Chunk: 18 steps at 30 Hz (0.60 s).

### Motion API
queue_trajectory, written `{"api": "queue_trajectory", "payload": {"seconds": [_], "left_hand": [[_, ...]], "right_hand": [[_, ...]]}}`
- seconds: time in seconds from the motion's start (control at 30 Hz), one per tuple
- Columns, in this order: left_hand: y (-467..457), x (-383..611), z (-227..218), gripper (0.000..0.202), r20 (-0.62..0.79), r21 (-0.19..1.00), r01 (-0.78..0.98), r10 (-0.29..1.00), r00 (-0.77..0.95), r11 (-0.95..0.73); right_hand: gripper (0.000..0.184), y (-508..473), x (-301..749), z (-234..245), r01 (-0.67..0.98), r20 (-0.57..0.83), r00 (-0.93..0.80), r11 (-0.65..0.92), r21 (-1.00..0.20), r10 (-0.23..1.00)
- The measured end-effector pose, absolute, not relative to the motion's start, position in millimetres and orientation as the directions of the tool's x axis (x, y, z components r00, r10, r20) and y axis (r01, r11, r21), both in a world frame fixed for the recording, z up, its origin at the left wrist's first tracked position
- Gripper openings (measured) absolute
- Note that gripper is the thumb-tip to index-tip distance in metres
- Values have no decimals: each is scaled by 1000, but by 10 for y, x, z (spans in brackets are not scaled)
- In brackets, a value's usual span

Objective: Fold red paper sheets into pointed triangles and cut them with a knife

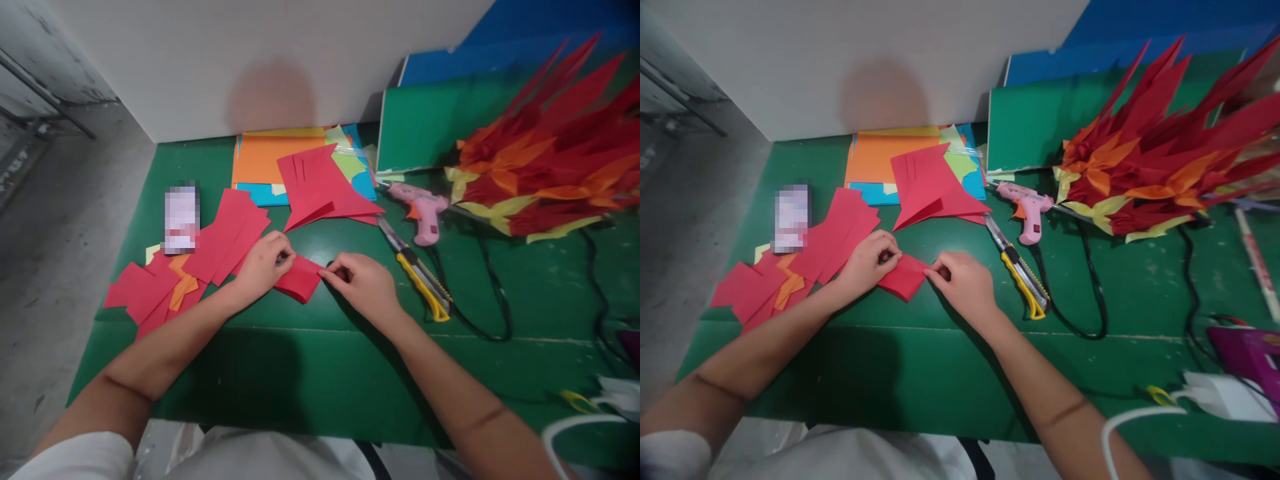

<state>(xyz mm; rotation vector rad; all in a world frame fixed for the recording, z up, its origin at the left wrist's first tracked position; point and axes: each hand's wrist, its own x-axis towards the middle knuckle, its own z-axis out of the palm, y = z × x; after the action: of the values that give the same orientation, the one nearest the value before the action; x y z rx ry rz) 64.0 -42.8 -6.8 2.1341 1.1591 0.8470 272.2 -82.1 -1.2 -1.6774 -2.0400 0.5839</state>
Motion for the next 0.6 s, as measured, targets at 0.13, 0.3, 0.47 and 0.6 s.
{"api": "queue_trajectory", "payload": {"seconds": [0.13, 0.3, 0.47, 0.6], "left_hand": [[-420, 632, -81, 18, 255, 719, 513, 865, 431, -468], [-359, 564, -39, 14, 213, 718, 509, 846, 490, -475], [-358, 557, 13, 8, 184, 686, 554, 849, 495, -472], [-379, 574, -2, 17, 186, 644, 570, 827, 531, -511]], "right_hand": [[26, -844, 2739, -9, 788, 73, -217, 219, -575, 973], [26, -847, 2743, -2, 800, 47, -204, 195, -568, 978], [26, -843, 2733, 0, 795, 46, -201, 190, -577, 979], [25, -844, 2730, 4, 801, 27, -194, 175, -573, 981]]}}
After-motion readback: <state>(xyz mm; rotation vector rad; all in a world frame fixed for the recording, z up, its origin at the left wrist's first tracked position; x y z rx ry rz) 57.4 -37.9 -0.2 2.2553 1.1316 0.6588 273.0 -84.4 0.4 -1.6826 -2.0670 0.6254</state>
